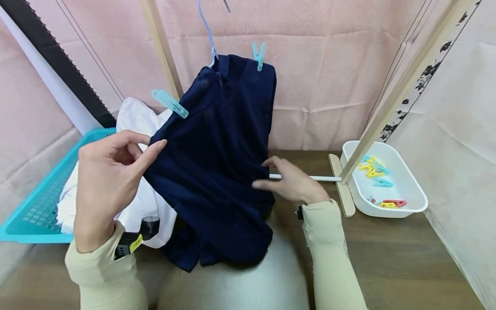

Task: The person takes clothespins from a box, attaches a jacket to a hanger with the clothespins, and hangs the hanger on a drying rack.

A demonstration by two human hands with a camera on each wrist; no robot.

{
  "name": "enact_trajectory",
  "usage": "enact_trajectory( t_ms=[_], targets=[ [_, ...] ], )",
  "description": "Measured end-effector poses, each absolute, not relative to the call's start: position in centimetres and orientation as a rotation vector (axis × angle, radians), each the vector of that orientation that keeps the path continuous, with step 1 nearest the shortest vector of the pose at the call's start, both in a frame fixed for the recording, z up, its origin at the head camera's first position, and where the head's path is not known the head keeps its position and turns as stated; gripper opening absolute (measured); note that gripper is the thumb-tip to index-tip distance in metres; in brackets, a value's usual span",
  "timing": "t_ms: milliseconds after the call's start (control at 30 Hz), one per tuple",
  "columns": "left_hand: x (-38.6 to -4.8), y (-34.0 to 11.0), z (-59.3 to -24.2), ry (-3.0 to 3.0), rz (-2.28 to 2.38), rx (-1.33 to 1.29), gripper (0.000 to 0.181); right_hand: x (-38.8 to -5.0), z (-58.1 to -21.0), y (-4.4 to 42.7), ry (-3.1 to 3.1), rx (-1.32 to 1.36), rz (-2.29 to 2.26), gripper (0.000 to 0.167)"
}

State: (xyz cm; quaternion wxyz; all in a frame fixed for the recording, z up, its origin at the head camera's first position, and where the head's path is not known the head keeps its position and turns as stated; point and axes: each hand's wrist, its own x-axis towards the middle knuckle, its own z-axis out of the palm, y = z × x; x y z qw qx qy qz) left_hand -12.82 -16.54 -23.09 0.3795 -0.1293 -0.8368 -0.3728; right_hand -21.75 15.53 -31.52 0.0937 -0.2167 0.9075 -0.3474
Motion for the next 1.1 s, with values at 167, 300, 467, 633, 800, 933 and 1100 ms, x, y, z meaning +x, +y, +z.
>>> enact_trajectory(
  t_ms=[167, 300, 467, 633, 800, 933, 1100],
  targets=[
    [-13.0, -16.7, -23.0, -2.103, -0.936, -0.262, 0.021, -22.0, -34.0, 12.6, 2.463, -0.742, -0.798, 0.128],
    [-13.0, -16.7, -23.0, -2.09, -0.94, -0.238, 0.023, -21.5, -35.3, 9.1, 2.451, -0.706, -0.65, 0.132],
    [-12.9, -16.7, -23.0, -2.082, -0.93, -0.272, 0.023, -20.8, -36.9, 5.3, 2.576, -0.523, -0.576, 0.134],
    [-12.9, -16.6, -23.1, -2.097, -0.918, -0.313, 0.023, -20.3, -37.5, 3.6, 2.717, -0.422, -0.432, 0.136],
    [-12.9, -16.6, -23.1, -2.098, -0.899, -0.32, 0.021, -20.8, -37.4, 3.4, 2.825, -0.353, -0.496, 0.124],
    [-13.1, -16.5, -23.3, -2.099, -0.873, -0.319, 0.02, -22.0, -37.6, 4.4, 2.874, -0.324, -0.747, 0.1],
    [-13.4, -16.1, -23.4, -2.115, -0.842, -0.317, 0.02, -23.7, -36.6, 7.4, 3.014, -0.394, -0.888, 0.077]
  ],
)
